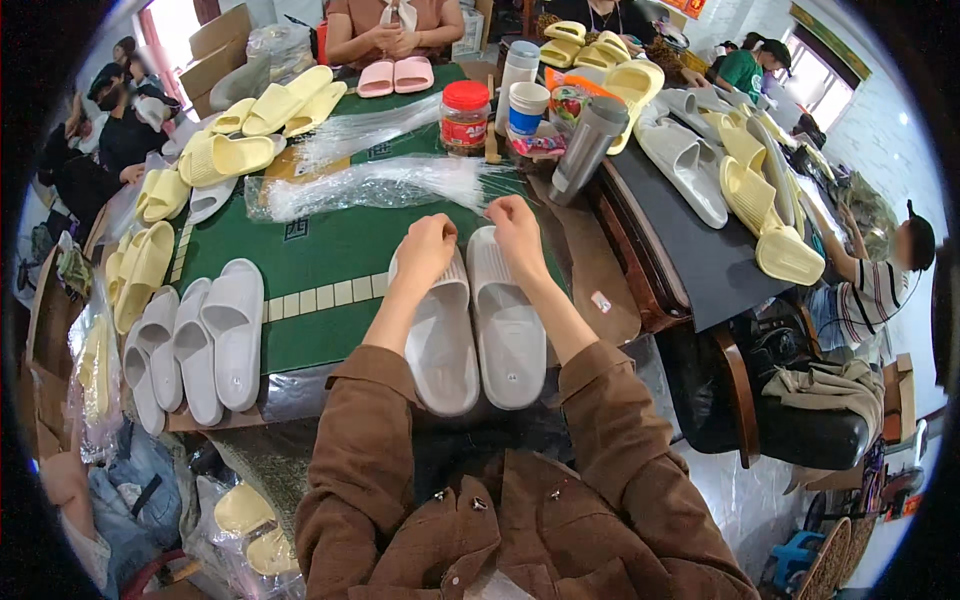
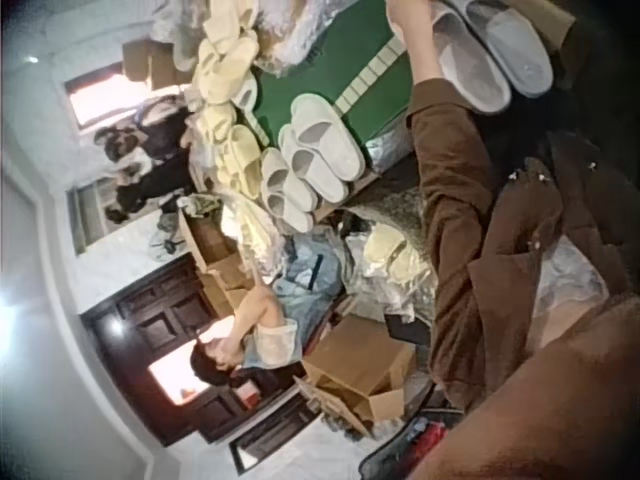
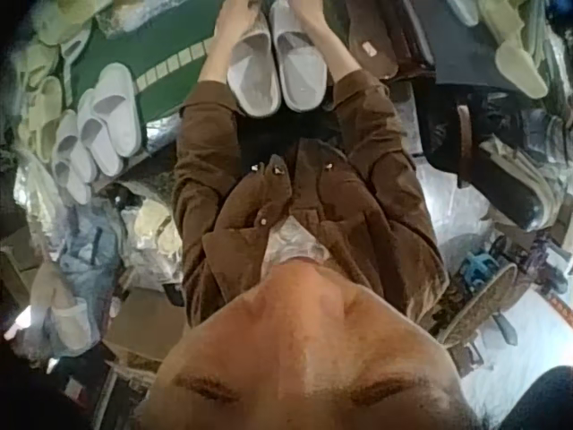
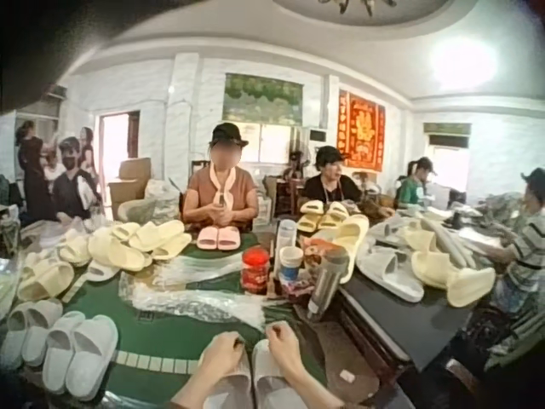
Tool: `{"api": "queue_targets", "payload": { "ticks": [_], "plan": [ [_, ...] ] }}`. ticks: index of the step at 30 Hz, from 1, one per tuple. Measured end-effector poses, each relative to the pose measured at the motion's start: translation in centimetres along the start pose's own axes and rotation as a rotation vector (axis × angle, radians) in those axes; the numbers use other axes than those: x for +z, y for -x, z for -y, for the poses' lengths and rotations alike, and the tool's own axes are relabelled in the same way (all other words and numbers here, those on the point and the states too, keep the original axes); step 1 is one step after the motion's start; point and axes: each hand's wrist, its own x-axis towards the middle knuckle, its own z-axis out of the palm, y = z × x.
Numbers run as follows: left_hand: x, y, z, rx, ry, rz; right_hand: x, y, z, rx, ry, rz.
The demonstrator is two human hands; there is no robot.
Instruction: The person assembles plastic slippers by inserting small white fasteners into pre-drilled holes on the soles. They handle multiple pairs of slippers in yellow, white, and black, picking them up from a pile, aligning the fasteners, and placing the finished pairs on the table.
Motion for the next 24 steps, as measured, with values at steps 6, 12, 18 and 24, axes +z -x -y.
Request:
{"api": "queue_targets", "payload": {
  "ticks": [6,12,18,24],
  "plan": [
    [0.8,0.1,0.3,-0.060,0.016,-0.035,0.5,-1.1,0.6,-0.153,0.556,0.384],
    [0.4,0.2,0.2,-0.144,0.023,-0.010,1.4,-3.2,0.3,-0.255,0.669,0.607],
    [0.6,-0.5,1.6,-0.118,0.098,0.054,-0.8,-4.1,-1.7,-0.398,0.573,0.469],
    [0.1,-2.1,2.2,-0.080,0.138,0.245,-2.5,-1.4,-0.8,-0.266,0.613,0.257]
  ]
}}
